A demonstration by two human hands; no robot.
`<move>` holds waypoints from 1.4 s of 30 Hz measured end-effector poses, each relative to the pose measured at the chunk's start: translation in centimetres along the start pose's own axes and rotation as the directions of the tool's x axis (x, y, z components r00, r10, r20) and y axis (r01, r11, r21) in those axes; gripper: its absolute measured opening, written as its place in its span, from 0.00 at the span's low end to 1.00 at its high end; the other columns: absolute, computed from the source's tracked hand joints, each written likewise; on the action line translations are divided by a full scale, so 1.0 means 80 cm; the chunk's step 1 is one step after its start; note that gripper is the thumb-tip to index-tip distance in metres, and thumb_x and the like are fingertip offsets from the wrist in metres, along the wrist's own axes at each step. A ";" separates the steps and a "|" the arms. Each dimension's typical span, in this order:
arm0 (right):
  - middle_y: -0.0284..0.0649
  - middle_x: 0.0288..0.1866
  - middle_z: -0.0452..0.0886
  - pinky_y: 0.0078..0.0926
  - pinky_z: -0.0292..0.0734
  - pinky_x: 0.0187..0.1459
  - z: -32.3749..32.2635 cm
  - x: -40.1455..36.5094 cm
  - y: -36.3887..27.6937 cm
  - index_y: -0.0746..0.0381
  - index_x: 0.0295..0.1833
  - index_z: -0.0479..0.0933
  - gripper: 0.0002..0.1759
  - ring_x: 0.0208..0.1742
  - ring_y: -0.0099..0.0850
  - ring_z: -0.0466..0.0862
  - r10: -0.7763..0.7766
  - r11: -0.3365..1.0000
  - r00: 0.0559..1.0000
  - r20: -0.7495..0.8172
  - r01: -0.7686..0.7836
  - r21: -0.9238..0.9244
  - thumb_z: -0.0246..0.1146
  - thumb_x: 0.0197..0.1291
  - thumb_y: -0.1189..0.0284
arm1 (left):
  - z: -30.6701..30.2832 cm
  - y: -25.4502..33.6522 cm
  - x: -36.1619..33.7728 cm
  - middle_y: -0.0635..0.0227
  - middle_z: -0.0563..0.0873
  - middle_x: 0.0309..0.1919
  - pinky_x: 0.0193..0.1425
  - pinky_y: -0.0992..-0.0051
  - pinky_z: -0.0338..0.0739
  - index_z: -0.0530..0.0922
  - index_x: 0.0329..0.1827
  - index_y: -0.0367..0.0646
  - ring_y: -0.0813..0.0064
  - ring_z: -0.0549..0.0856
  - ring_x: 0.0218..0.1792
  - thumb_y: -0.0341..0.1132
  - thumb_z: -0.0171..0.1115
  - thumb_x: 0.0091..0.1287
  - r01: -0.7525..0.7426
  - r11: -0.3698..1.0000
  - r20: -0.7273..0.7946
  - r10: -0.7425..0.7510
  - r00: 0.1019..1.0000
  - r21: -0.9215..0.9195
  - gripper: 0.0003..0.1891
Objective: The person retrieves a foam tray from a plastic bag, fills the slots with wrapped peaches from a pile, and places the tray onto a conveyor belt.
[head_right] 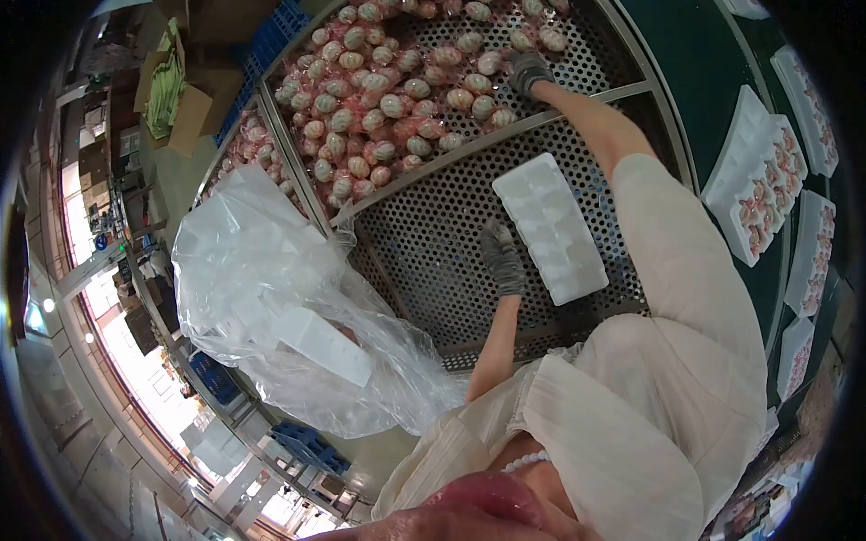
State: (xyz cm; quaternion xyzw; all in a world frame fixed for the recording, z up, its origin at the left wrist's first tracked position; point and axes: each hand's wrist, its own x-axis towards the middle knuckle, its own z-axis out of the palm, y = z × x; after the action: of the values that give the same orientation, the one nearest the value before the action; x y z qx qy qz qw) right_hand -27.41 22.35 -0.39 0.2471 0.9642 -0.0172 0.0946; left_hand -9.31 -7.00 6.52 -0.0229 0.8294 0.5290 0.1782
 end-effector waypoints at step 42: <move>0.46 0.26 0.75 0.28 0.73 0.35 -0.070 -0.276 -0.033 0.66 0.29 0.72 0.06 0.33 0.34 0.77 -0.444 0.891 0.896 0.012 0.440 0.114 0.53 0.43 0.78 | 0.075 0.029 0.058 0.51 0.72 0.38 0.51 0.61 0.63 0.69 0.43 0.33 0.55 0.69 0.43 0.27 0.47 0.52 -0.462 0.768 0.549 0.174 0.817 0.444 0.15</move>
State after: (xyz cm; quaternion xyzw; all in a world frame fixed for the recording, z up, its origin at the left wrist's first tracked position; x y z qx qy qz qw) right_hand -10.68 10.04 9.30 0.0260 0.9908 -0.0953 0.0927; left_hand -12.51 0.02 4.78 0.3068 0.8671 0.2746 0.2802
